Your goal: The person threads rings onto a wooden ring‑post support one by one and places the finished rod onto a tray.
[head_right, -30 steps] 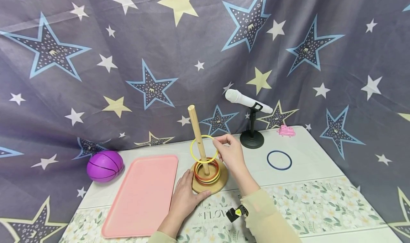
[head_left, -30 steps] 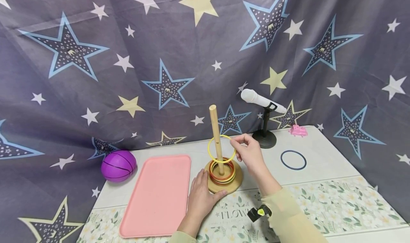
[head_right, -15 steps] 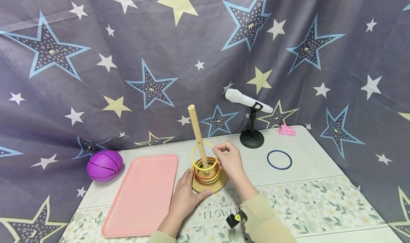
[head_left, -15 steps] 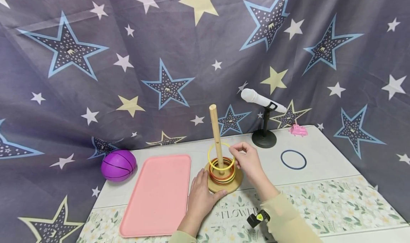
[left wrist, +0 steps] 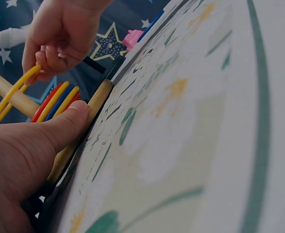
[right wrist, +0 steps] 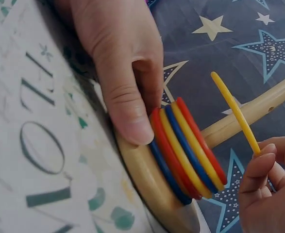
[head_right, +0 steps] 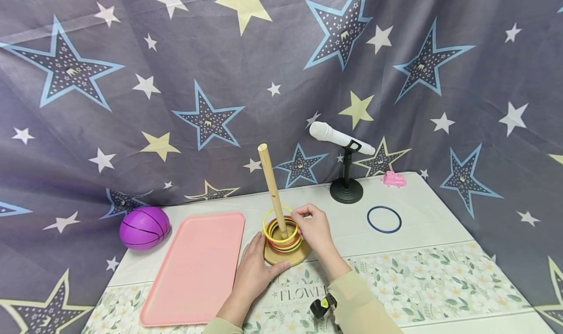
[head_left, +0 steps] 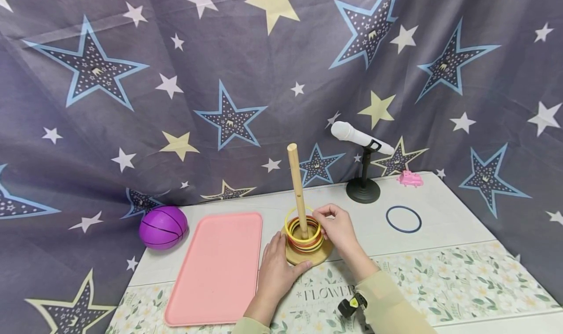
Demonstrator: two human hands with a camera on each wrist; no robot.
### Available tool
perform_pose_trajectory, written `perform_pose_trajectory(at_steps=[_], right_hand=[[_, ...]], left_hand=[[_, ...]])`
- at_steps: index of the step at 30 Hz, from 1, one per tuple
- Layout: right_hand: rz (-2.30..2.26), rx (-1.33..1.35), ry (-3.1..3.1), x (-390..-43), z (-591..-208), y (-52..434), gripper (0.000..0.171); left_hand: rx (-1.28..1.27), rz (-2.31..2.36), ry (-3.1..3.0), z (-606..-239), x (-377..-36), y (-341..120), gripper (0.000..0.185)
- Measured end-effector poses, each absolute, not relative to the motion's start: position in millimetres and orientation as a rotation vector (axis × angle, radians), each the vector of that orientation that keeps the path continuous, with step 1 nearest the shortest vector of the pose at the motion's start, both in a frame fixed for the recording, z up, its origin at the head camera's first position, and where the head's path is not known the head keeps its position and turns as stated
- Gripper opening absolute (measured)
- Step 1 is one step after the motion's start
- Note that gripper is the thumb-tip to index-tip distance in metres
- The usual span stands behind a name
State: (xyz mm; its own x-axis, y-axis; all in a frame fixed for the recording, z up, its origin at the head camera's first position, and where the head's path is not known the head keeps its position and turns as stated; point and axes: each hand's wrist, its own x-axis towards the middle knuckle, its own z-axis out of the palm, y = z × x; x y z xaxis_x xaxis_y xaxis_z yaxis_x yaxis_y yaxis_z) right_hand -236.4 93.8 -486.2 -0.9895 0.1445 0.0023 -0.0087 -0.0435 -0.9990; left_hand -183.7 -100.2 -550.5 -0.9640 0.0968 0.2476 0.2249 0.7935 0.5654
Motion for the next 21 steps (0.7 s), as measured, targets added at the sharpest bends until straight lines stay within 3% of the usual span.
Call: perform_pose_trajectory(at_steps=[21], right_hand=[[2.054, -0.150, -2.254, -242.5, -505.5, 93.6, 0.004]], left_hand=[[-0.238, -0.925, -2.799, -550.9, -183.4, -100.1, 0.113]])
